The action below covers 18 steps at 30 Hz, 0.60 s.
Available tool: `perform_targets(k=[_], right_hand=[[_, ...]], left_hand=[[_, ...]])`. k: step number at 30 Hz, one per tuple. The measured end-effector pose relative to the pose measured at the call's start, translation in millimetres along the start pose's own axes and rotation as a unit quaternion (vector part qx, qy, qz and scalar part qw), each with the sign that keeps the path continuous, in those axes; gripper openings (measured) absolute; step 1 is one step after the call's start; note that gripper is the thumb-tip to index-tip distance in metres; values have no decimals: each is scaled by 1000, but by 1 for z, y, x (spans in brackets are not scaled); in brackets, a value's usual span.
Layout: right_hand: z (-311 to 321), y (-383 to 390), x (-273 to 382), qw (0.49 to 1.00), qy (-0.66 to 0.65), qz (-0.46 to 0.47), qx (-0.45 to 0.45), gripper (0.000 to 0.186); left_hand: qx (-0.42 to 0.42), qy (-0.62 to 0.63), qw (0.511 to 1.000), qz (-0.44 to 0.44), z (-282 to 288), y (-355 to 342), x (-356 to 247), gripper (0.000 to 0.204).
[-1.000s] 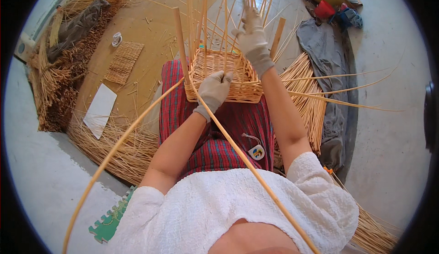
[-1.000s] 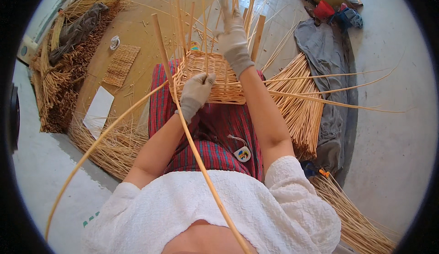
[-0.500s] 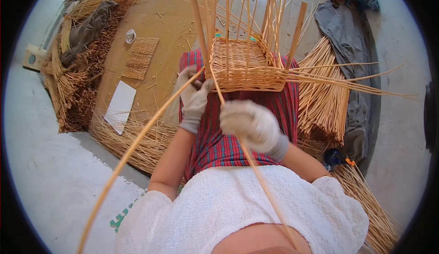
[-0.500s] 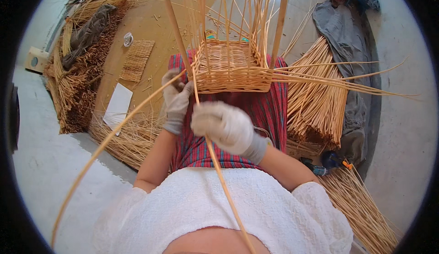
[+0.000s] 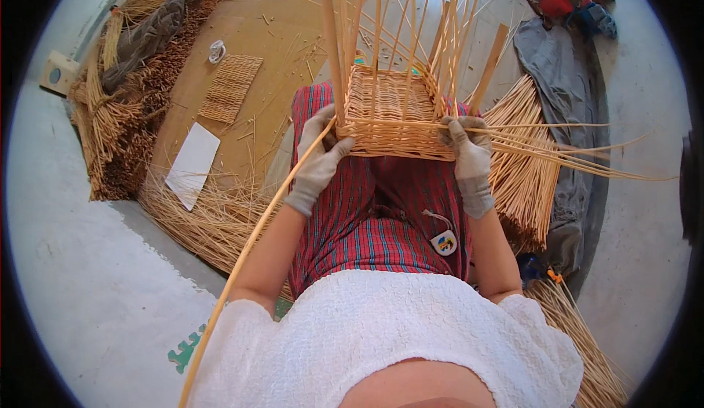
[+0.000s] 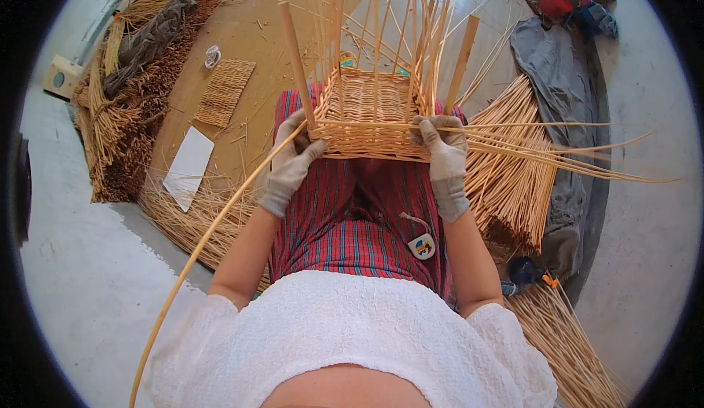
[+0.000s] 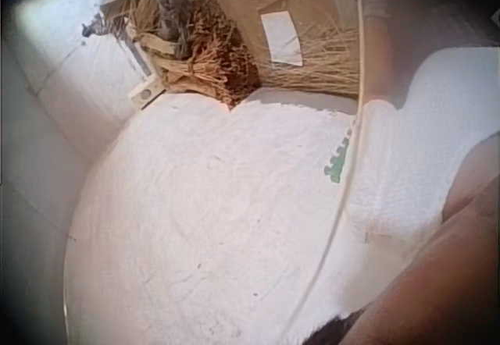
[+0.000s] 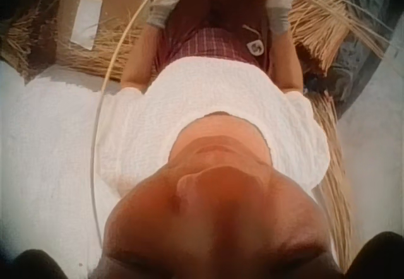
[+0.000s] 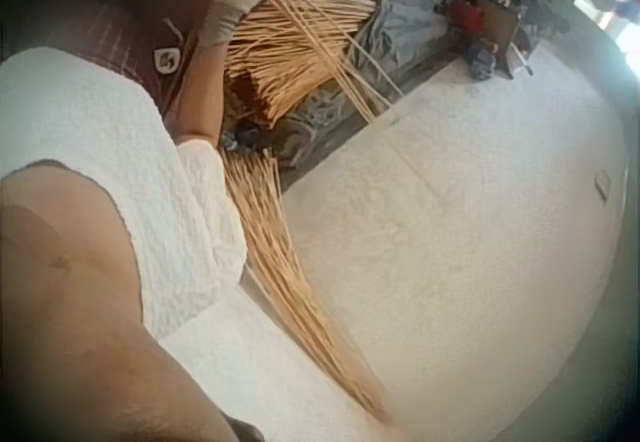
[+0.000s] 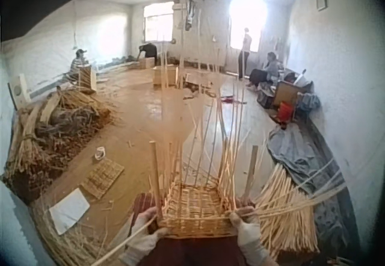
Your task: Weaving a basket using willow or reed strips.
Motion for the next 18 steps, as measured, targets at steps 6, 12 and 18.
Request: perform_targets(k=[6, 12, 18], right_hand=[[-106, 97, 58, 916, 190, 229, 269, 15], [-194, 143, 10, 694, 431, 303, 491, 23], [-110, 144, 5, 736, 365, 346, 453, 15]], left_hand=[[30, -85, 994, -67, 13, -12, -17, 53], [182, -295, 934, -84, -15, -58, -31, 32], [117, -315, 937, -95, 14, -33, -22, 28]])
Point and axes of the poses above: each hand's wrist, its own y-axis away from the middle knuckle, its own z-axis out of the back of the hand, x = y × z, the point moved 8 cm from there along -y, towards the middle knuckle, and after that the axes turned 9 degrees about x, right-handed, at the moved point
